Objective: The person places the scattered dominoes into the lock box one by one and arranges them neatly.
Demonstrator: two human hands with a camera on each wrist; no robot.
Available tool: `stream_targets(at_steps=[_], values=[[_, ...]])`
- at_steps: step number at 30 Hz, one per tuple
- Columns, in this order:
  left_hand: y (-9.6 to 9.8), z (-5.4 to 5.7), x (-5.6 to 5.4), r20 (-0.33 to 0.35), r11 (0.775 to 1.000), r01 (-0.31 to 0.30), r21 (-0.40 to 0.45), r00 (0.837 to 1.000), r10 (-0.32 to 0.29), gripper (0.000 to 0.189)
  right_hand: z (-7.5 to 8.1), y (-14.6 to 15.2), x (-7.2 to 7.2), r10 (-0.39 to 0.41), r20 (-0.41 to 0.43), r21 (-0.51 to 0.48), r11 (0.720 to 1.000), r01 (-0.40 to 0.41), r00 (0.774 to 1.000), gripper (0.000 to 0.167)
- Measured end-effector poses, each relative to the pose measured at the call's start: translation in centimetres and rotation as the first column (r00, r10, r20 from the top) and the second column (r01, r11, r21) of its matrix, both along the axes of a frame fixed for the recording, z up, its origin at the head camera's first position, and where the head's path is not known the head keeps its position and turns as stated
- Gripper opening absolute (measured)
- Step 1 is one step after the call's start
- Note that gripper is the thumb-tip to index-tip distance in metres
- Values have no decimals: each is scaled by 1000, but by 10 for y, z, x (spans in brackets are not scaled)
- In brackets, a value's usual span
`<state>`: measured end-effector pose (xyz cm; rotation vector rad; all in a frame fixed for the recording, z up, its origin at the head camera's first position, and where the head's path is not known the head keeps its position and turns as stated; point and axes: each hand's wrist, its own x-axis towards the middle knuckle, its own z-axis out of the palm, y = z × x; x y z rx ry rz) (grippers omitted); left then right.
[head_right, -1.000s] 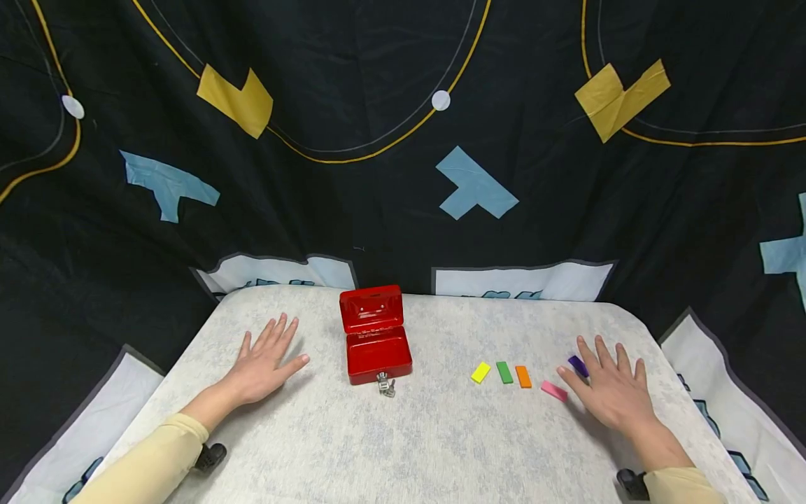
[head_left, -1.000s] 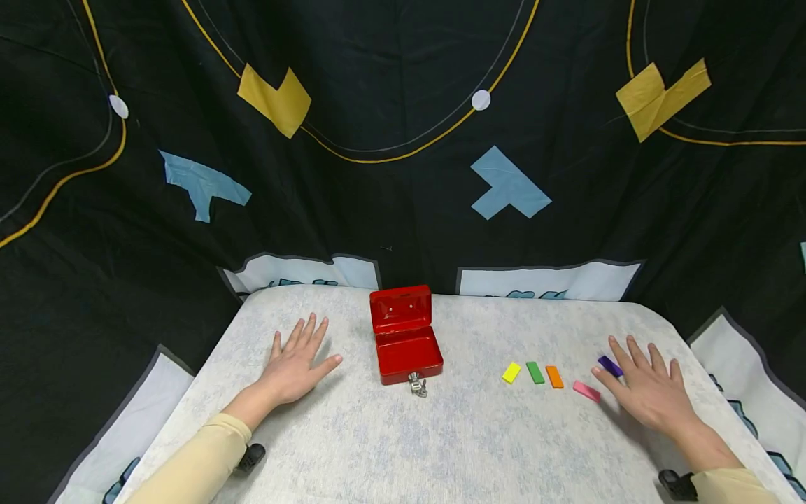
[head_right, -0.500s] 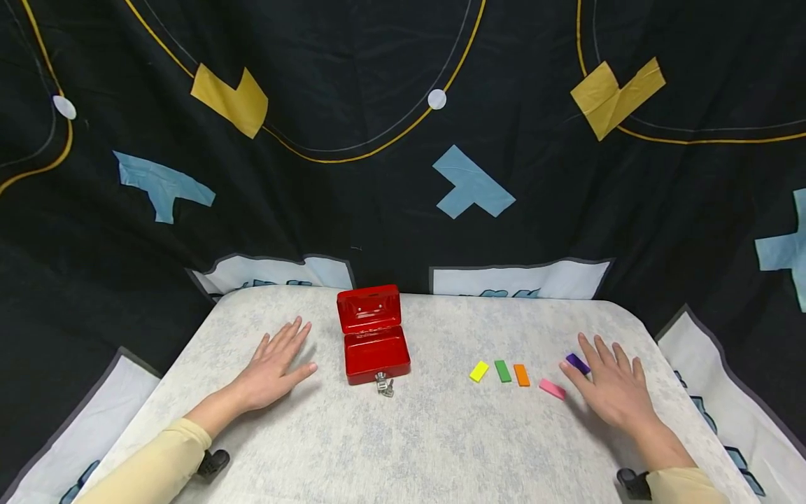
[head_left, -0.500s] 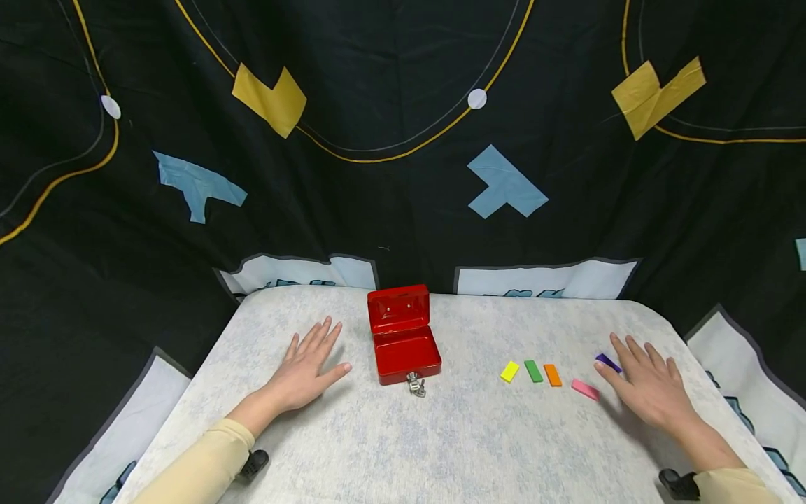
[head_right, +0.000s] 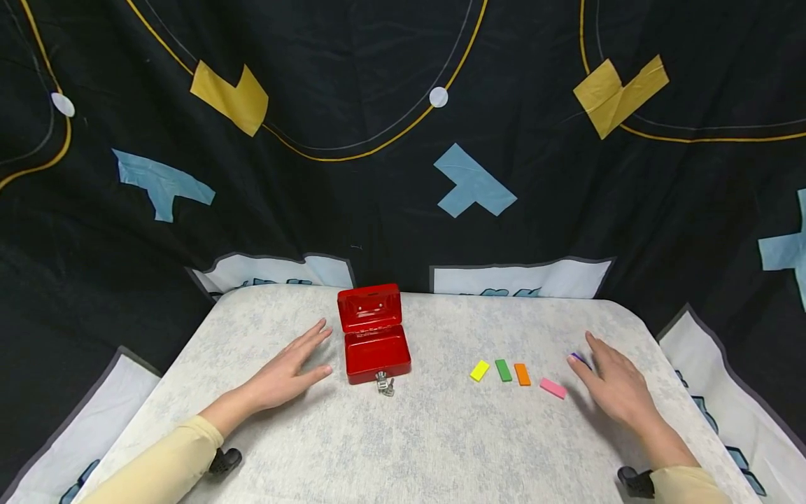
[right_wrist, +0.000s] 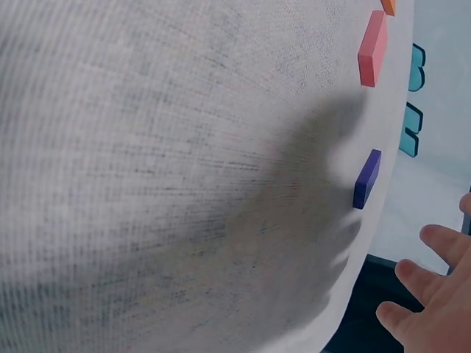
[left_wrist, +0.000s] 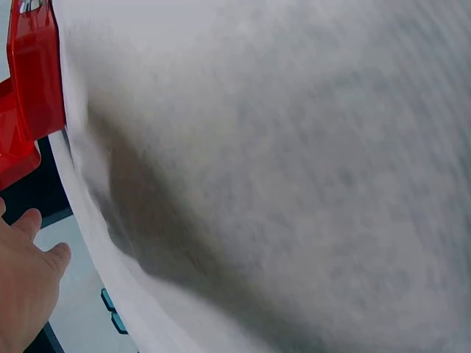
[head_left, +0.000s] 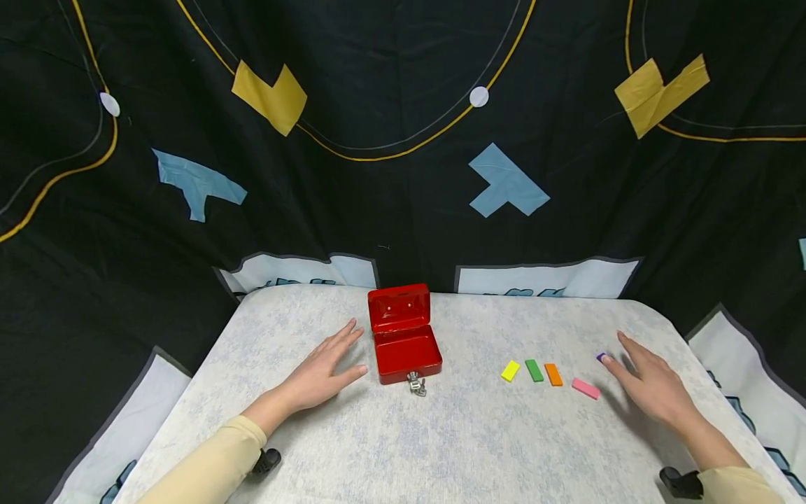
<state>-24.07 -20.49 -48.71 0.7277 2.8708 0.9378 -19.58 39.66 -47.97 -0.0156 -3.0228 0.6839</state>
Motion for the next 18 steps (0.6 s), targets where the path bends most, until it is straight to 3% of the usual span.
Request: stream_targets(at_steps=[9, 18], values=[[16, -2, -3, 59, 999, 28, 31, 998, -29, 70, 0, 5, 0, -21, 70, -21, 1000, 22, 997, 86], [24, -9, -4, 95, 999, 4, 37, 995, -8, 62, 1, 10, 1, 8, 52, -30, 1000, -7, 999, 84]])
